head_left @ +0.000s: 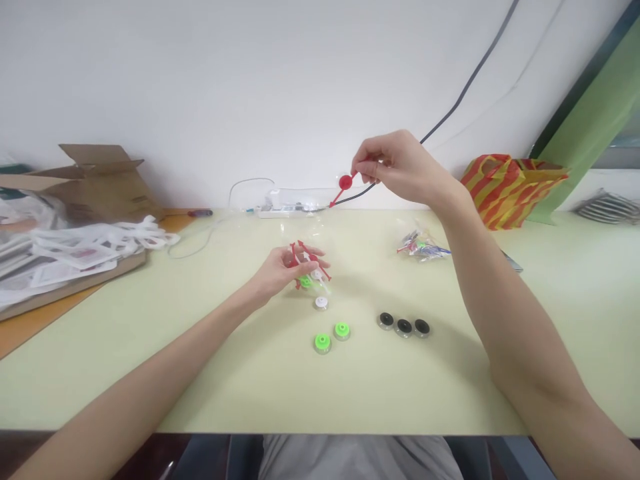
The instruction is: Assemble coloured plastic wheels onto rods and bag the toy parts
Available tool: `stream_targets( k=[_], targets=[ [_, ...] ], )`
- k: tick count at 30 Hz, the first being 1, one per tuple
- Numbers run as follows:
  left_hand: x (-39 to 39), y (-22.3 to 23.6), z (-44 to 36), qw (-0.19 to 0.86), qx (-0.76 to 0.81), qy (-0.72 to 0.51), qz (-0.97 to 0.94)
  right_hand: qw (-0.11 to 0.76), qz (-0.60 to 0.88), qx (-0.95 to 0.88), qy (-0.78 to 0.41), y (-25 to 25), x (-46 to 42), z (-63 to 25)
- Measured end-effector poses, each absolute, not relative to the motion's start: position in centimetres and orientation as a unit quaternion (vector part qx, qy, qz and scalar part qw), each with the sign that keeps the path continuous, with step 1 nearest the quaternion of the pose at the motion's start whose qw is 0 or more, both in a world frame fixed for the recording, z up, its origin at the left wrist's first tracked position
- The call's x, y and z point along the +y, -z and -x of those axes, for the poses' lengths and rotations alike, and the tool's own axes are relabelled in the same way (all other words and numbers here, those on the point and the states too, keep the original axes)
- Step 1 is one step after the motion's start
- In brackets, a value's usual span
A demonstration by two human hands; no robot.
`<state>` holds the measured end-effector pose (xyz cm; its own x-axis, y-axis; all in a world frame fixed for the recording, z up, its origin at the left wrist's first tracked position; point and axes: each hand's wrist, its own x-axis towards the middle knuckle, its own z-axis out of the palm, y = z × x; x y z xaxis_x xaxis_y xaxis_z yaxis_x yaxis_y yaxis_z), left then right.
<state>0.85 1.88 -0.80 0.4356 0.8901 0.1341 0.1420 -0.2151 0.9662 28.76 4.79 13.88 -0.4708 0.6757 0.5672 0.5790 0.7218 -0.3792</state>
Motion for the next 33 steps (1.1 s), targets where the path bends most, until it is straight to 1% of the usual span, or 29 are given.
stream_targets(
  k=[3,10,14,18,26,28,33],
  targets=[
    [1.9,0.8,-0.8,0.497,0.378,-0.355,-0.696,0.375,0.339,-0.861,-0.059,-14.0,3.9,-27.5],
    [1.4,0.1,-0.7,0.493,0.373,-0.320,-0.718,0.330,0.325,-0.886,-0.031,-12.6,4.0,-25.2],
    [1.2,0.0,-0.8,0.503,0.359,-0.311,-0.722,0.349,0.335,-0.875,-0.018,-12.6,4.3,-25.2],
    [1.2,0.1,-0.8,0.507,0.346,-0.309,-0.726,0.365,0.340,-0.866,-0.029,-12.8,4.2,-25.5],
    [1.1,-0.1,-0.8,0.526,0.347,-0.293,-0.719,0.340,0.323,-0.881,-0.067,-13.0,4.0,-25.5],
    [1.0,-0.1,-0.9,0.528,0.345,-0.296,-0.717,0.323,0.312,-0.890,-0.076,-13.1,3.8,-25.6],
    [0.8,-0.3,-1.0,0.531,0.343,-0.299,-0.714,0.244,0.266,-0.922,-0.140,-13.0,3.8,-25.3]
  ],
)
